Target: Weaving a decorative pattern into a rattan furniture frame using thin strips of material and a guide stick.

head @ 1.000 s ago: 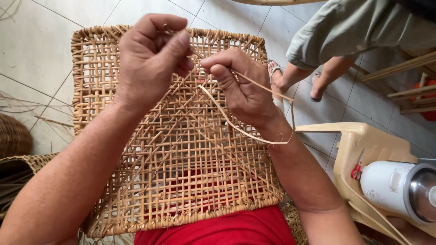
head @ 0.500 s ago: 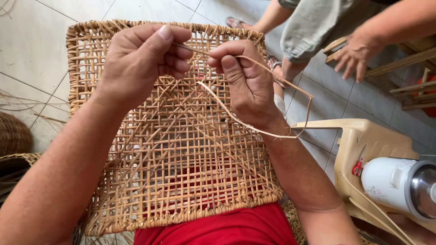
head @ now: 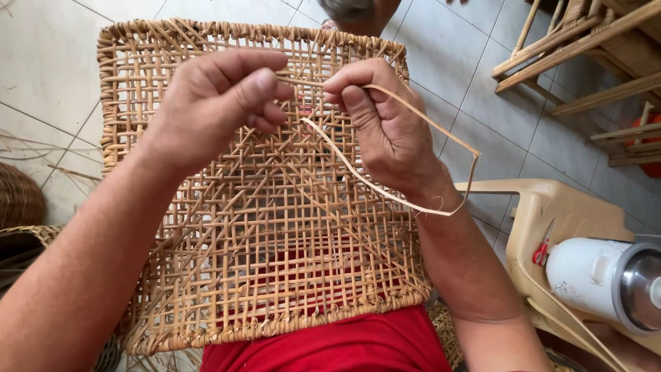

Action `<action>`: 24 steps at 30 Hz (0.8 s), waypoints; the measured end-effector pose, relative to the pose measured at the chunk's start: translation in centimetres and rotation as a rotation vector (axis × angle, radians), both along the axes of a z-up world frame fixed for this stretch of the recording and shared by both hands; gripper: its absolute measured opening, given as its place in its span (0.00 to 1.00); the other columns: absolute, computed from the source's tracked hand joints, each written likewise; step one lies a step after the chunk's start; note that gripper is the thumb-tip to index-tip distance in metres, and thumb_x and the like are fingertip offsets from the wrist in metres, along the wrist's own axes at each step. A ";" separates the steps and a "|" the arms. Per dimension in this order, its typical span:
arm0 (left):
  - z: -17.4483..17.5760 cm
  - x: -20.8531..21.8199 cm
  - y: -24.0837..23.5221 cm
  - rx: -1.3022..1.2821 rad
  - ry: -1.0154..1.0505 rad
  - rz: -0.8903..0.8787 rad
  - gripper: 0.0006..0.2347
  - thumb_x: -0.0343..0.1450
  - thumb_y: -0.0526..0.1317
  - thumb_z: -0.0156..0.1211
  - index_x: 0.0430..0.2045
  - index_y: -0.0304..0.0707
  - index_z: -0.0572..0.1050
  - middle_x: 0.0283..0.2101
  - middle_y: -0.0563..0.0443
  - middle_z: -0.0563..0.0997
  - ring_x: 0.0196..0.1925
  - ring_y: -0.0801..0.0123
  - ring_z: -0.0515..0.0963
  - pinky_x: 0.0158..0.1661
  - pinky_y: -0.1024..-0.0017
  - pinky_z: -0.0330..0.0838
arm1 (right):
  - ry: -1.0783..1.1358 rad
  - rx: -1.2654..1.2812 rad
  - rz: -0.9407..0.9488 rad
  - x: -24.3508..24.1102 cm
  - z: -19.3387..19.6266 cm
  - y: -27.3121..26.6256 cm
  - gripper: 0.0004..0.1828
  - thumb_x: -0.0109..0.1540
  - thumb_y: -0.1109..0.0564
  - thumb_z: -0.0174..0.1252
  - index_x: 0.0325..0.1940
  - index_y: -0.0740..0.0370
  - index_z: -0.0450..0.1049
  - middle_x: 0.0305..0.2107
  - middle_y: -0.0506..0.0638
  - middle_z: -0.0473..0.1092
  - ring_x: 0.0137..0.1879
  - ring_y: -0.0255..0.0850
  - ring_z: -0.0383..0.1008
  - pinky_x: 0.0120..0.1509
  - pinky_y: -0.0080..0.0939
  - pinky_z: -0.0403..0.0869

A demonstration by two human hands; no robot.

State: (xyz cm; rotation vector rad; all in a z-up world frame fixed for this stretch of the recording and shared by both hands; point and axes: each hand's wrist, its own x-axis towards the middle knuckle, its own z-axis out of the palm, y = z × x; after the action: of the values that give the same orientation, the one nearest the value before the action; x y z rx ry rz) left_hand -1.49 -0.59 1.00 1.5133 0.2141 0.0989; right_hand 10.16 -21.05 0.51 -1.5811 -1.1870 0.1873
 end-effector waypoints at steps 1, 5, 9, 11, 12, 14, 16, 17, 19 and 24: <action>0.8 -0.4 -0.7 0.210 0.082 -0.008 0.18 0.75 0.40 0.56 0.60 0.33 0.71 0.46 0.44 0.83 0.44 0.68 0.85 0.46 0.75 0.85 | -0.036 -0.029 0.031 0.5 -0.1 -0.1 0.10 0.77 0.58 0.42 0.53 0.64 0.68 0.43 0.53 0.69 0.48 0.41 0.74 0.53 0.38 0.77; -0.7 -2.0 -3.6 0.773 0.158 -0.105 0.41 0.70 0.44 0.65 0.74 0.31 0.43 0.65 0.34 0.72 0.49 0.56 0.82 0.46 0.57 0.80 | -0.246 -0.193 0.066 2.0 0.5 -0.7 0.09 0.77 0.60 0.43 0.52 0.62 0.70 0.41 0.51 0.70 0.46 0.43 0.73 0.51 0.43 0.73; -3.3 -4.0 -4.9 0.860 -0.040 -0.084 0.44 0.74 0.44 0.65 0.73 0.30 0.32 0.69 0.26 0.69 0.48 0.57 0.83 0.50 0.54 0.80 | -0.309 -0.283 0.099 3.1 0.4 -0.4 0.09 0.76 0.59 0.44 0.50 0.62 0.70 0.40 0.52 0.70 0.45 0.45 0.71 0.48 0.46 0.71; -3.3 -4.3 -5.5 0.960 -0.098 -0.112 0.39 0.73 0.46 0.64 0.72 0.23 0.46 0.62 0.25 0.71 0.57 0.46 0.76 0.59 0.51 0.72 | -0.414 -0.292 0.166 3.6 -0.2 0.1 0.10 0.76 0.59 0.43 0.48 0.63 0.70 0.37 0.53 0.71 0.42 0.46 0.71 0.49 0.49 0.72; -3.5 -4.3 -5.8 0.961 -0.096 -0.110 0.39 0.73 0.46 0.64 0.72 0.23 0.46 0.62 0.25 0.71 0.57 0.46 0.76 0.59 0.51 0.72 | -0.414 -0.291 0.169 3.8 -0.2 0.4 0.10 0.76 0.59 0.43 0.48 0.63 0.70 0.37 0.53 0.71 0.42 0.46 0.71 0.49 0.49 0.72; -3.9 -4.2 -6.4 1.303 0.001 -0.279 0.35 0.74 0.53 0.55 0.73 0.33 0.53 0.76 0.31 0.54 0.64 0.44 0.70 0.60 0.48 0.65 | -0.487 -0.342 0.219 4.0 -0.3 0.9 0.08 0.76 0.62 0.43 0.47 0.64 0.68 0.36 0.55 0.71 0.38 0.45 0.72 0.44 0.45 0.78; -4.1 -4.3 -6.7 1.373 -0.087 -0.230 0.31 0.73 0.51 0.57 0.69 0.37 0.59 0.74 0.33 0.61 0.61 0.46 0.73 0.56 0.50 0.68 | -0.483 -0.402 0.228 3.9 0.2 1.6 0.05 0.74 0.65 0.46 0.47 0.64 0.68 0.36 0.55 0.72 0.39 0.45 0.74 0.43 0.44 0.78; -4.2 -4.4 -6.9 1.441 -0.178 -0.179 0.27 0.72 0.48 0.59 0.66 0.41 0.65 0.72 0.36 0.67 0.59 0.49 0.76 0.51 0.53 0.72 | -0.478 -0.462 0.235 3.8 0.4 1.9 0.04 0.72 0.68 0.48 0.47 0.64 0.68 0.36 0.55 0.73 0.40 0.45 0.75 0.41 0.43 0.78; -4.9 -4.5 -7.0 1.484 -0.212 -0.183 0.30 0.70 0.47 0.61 0.68 0.40 0.63 0.72 0.38 0.68 0.60 0.51 0.75 0.51 0.55 0.72 | -0.515 -0.423 0.264 3.8 0.3 2.4 0.05 0.70 0.69 0.50 0.47 0.64 0.67 0.36 0.55 0.73 0.40 0.45 0.75 0.42 0.43 0.78; -4.7 -4.9 -7.4 1.581 -0.323 -0.173 0.26 0.72 0.40 0.51 0.69 0.40 0.63 0.72 0.44 0.69 0.62 0.52 0.73 0.51 0.57 0.70 | -0.607 -0.374 0.307 3.6 0.8 3.5 0.14 0.59 0.73 0.46 0.45 0.62 0.67 0.34 0.52 0.74 0.39 0.49 0.73 0.45 0.50 0.72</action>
State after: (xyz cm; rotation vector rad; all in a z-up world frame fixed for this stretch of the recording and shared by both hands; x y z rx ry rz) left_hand -6.40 -7.98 -3.70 3.0275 -0.3752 0.4393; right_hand 13.74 -17.55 1.29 -1.8364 -1.9610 0.1341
